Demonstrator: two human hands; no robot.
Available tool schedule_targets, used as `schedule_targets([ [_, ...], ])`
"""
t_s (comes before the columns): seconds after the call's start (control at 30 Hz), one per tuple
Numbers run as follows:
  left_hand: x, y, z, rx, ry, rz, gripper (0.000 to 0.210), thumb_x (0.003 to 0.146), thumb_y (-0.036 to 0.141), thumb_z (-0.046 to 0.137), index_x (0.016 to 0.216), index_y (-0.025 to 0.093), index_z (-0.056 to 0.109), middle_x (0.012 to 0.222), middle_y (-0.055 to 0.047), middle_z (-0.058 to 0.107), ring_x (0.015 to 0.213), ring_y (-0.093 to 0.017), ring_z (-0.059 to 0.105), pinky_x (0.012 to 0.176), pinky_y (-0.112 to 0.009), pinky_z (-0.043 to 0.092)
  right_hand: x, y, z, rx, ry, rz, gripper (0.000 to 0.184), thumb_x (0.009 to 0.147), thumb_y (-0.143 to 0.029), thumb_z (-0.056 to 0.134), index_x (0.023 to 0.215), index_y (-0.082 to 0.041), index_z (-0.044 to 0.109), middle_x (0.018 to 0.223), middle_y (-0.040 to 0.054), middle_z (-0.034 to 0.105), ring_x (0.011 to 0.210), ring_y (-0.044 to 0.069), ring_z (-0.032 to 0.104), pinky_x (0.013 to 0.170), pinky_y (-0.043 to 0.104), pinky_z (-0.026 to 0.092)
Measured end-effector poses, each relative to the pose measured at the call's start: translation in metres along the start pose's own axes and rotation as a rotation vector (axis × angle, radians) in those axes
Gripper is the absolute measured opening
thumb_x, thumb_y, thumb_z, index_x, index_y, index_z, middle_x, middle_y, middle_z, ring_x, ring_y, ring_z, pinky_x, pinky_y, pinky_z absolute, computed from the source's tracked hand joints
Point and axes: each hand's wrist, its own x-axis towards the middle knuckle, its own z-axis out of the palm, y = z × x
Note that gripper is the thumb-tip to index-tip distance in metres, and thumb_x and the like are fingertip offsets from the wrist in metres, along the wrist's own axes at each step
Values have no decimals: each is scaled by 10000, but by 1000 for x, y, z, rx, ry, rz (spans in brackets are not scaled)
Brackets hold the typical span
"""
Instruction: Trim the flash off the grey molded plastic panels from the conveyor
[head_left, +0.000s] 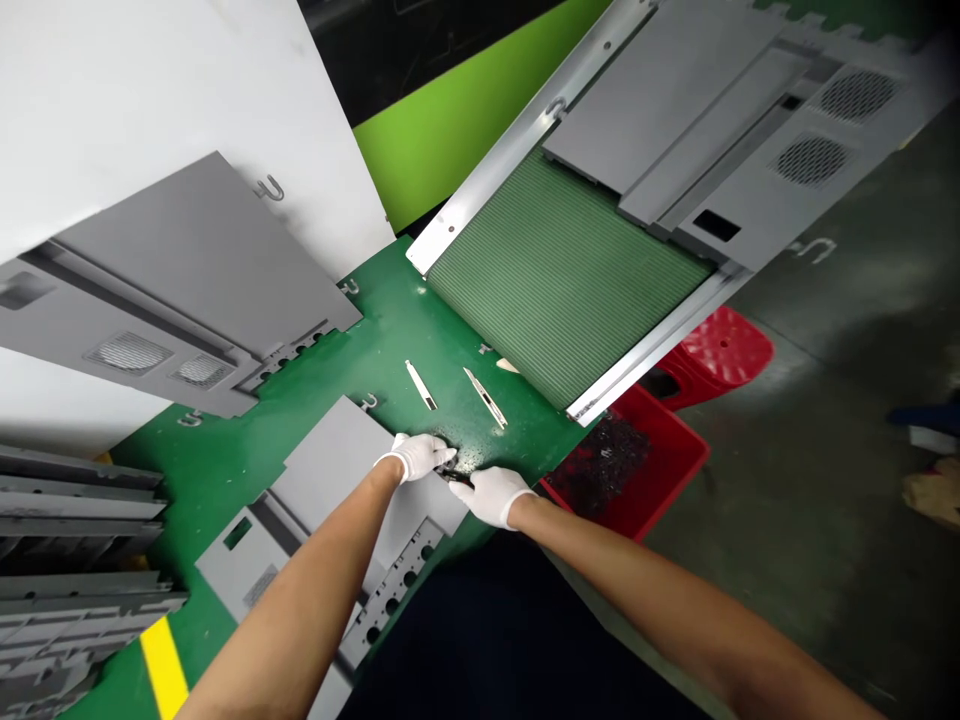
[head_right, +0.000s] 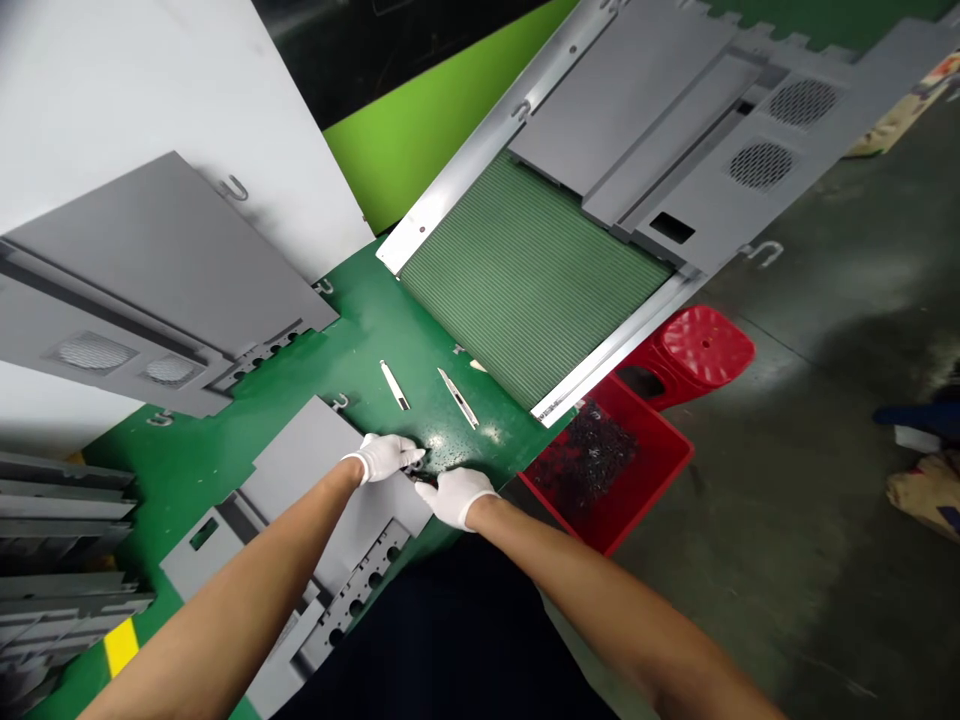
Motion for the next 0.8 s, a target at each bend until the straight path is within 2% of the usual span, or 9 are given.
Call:
schedule_targets([
  [0.17,-3,-1,-2,-11,8,0,519,909,647,383,738,222,628,792,17,706,776,-172,613,905,-334,351,-1,2,7,40,20,34,894,869,-813,132,1034,-168,729,1019,200,736,969,339,701,830,426,514],
  [0.4,-3,-2,-1,-55,12,-1,478,895,622,435,707,219,613,727,24,668,726,-166,586,854,-317,365,4,1,3,29,26,-13,926,862,-816,94,1047,-176,736,1009,203,740,955,354,704,797,444,524],
  [0.6,3,-6,3,-182,20,14,458,823,636,546,655,220,639,682,17,673,703,-171,590,865,-319,382,3,-8,6,-25,50,-9,940,889,-772,74,1009,-138,757,963,225,741,929,368,707,781,450,524],
  [0.8,10,-10,1,-397,144,35,538,840,677,453,739,180,632,738,-36,677,679,-168,553,716,-294,440,-3,2,4,1,41,37,915,902,-760,90,990,-141,758,968,220,742,935,357,703,793,442,509],
])
